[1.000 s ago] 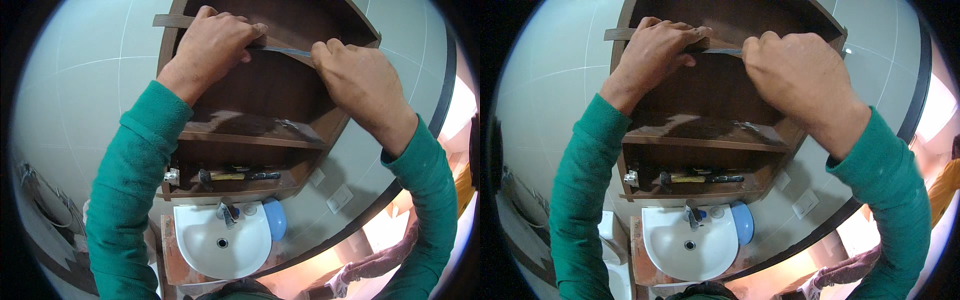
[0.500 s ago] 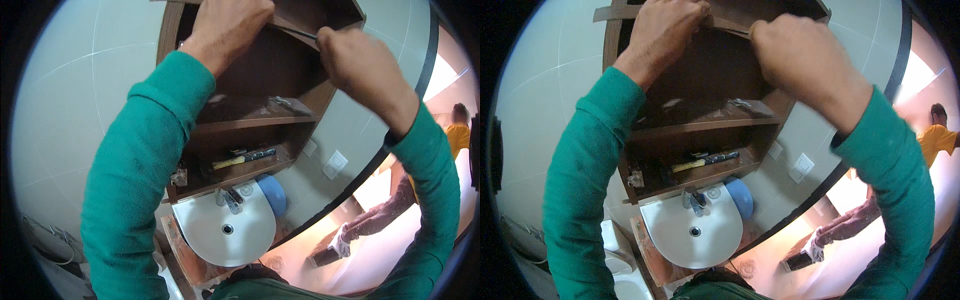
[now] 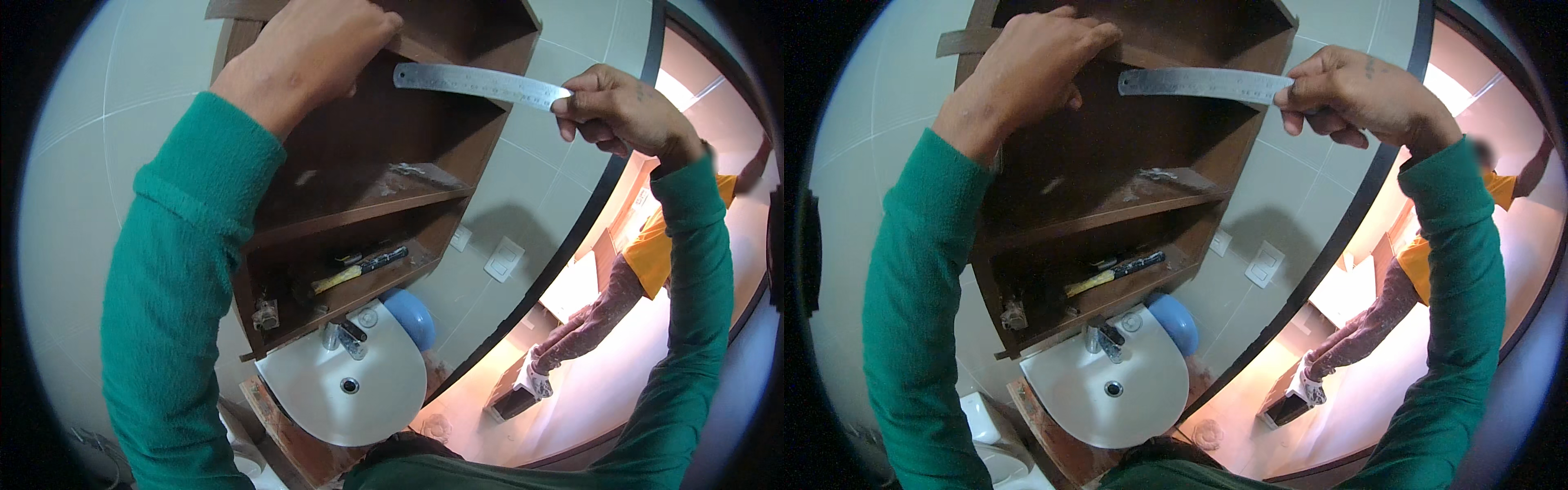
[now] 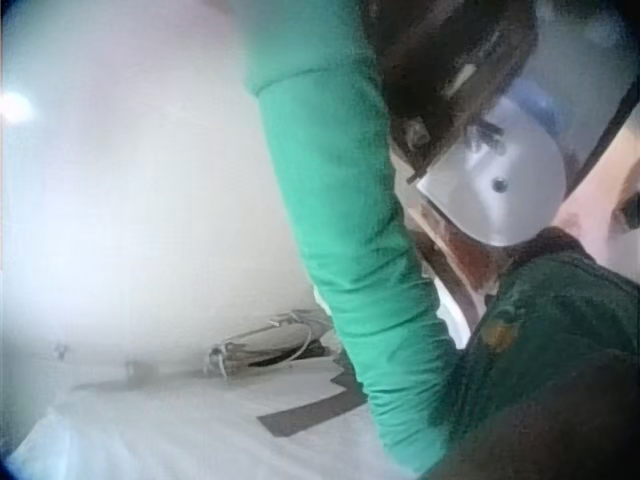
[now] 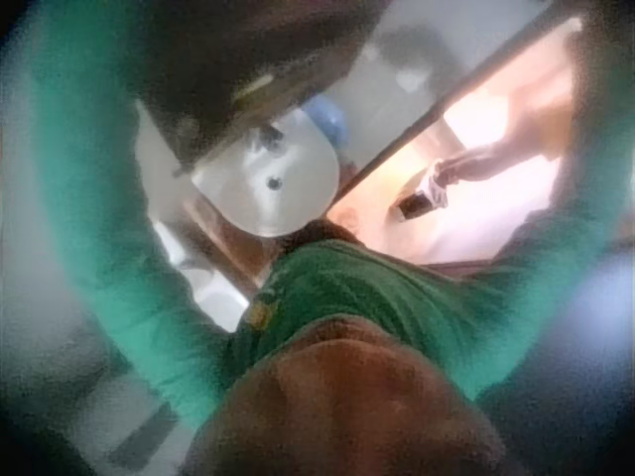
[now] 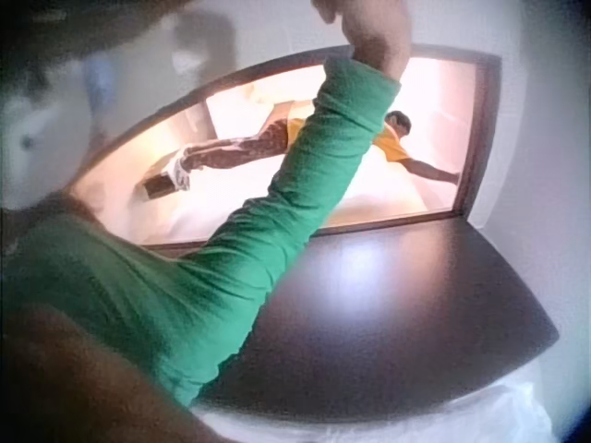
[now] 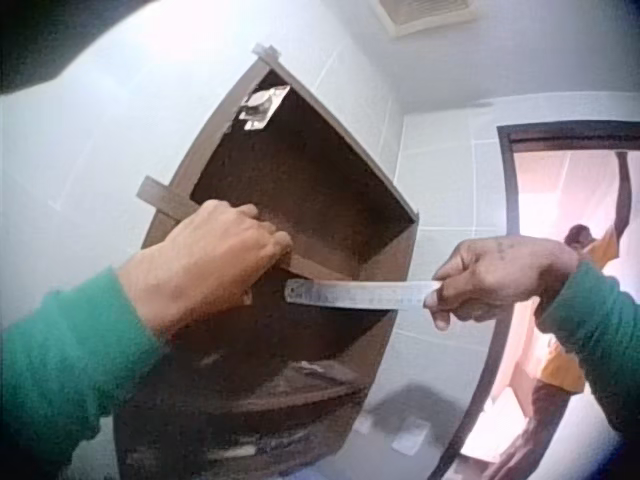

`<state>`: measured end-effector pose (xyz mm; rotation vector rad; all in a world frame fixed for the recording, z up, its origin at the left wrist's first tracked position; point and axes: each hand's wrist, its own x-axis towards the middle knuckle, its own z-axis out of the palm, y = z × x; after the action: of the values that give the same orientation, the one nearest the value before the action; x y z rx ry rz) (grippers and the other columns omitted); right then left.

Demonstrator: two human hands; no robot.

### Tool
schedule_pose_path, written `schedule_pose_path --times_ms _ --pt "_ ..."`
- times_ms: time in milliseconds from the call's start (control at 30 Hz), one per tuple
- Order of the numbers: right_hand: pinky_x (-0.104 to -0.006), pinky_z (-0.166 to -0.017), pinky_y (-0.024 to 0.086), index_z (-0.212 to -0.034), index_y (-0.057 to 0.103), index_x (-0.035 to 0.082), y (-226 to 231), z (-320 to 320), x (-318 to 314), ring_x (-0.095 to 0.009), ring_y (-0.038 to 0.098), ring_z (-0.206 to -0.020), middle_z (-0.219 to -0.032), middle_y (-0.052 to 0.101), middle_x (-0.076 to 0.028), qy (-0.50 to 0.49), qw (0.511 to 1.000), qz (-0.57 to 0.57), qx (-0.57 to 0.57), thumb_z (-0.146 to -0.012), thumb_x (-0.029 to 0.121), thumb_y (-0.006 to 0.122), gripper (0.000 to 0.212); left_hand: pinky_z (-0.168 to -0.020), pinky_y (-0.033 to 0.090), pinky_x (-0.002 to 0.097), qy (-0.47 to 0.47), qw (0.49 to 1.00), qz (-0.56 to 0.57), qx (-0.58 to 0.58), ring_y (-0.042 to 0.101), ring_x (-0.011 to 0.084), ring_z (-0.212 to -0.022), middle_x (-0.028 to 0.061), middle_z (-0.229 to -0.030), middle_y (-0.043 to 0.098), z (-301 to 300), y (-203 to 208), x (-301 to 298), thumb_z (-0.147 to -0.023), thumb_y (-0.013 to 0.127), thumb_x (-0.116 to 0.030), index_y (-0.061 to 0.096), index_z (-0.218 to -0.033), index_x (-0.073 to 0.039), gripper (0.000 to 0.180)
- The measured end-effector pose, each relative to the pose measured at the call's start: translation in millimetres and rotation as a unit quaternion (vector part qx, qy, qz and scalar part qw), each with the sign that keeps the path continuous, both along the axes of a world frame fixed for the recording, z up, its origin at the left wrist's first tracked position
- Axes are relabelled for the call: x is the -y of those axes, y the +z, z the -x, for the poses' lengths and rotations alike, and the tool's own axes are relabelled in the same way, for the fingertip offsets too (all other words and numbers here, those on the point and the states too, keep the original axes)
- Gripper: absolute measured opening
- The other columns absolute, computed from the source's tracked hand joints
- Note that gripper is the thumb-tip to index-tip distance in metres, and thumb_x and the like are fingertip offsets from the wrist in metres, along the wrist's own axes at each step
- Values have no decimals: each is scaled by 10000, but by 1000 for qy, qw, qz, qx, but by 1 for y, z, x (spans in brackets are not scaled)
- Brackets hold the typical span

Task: The person measures various parts of a wooden wall-mounted cabinet using a metal ruler. They measure the top, sides, and interior shelves, repositioning the ruler frequently to capture different dimensions. The person also briefly handles a small blue plastic bowl near the sink below the cabinet.

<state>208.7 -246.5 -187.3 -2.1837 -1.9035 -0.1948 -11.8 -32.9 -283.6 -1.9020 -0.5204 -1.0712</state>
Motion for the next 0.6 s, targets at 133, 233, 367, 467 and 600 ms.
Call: schedule_pose_path --times_ms 133,233,367,467,600 --pt "-247 -397 265 -852 751 16 -7 1 4 -60 344 -396 -514 458 58 6 999 19 -29 -1034 284 614 352 -991 580 388 15 998 -32 51 678 255 -1145 49 -1262 714 -19 -7 -29 -704 905 -122 646 -1337 -125 685" --pt "-249 -406 253 -879 759 10 -9 -3 8 -57 322 -406 -524 442 60 5 1000 28 0 -1049 317 606 383 -995 583 380 8 999 -11 47 676 258 -1153 55 -1265 714 -21 -7 -24 -678 920 -134 645 -1340 -121 717" --pt "-246 -413 251 -887 764 17 -11 -4 7 -57 315 -416 -532 440 62 -5 999 28 -23 -1044 305 618 359 -993 585 376 8 999 -13 34 673 257 -1163 64 -1250 722 -17 -7 -19 -680 920 -138 649 -1336 -116 710" --pt "-244 -418 254 -890 766 19 -14 -4 7 -57 316 -422 -537 440 63 -8 999 22 -30 -1042 306 622 355 -997 582 372 25 998 -17 54 674 250 -1163 65 -1242 726 -21 -10 -24 -688 917 -126 652 -1336 -112 700" --pt "-261 -438 279 -895 771 19 -14 -2 11 -61 336 -438 -549 447 52 -27 999 24 -27 -1046 318 613 370 -1009 574 374 17 998 -8 57 673 243 -1169 64 -1256 722 -22 -10 -23 -694 914 -121 648 -1346 -112 704"
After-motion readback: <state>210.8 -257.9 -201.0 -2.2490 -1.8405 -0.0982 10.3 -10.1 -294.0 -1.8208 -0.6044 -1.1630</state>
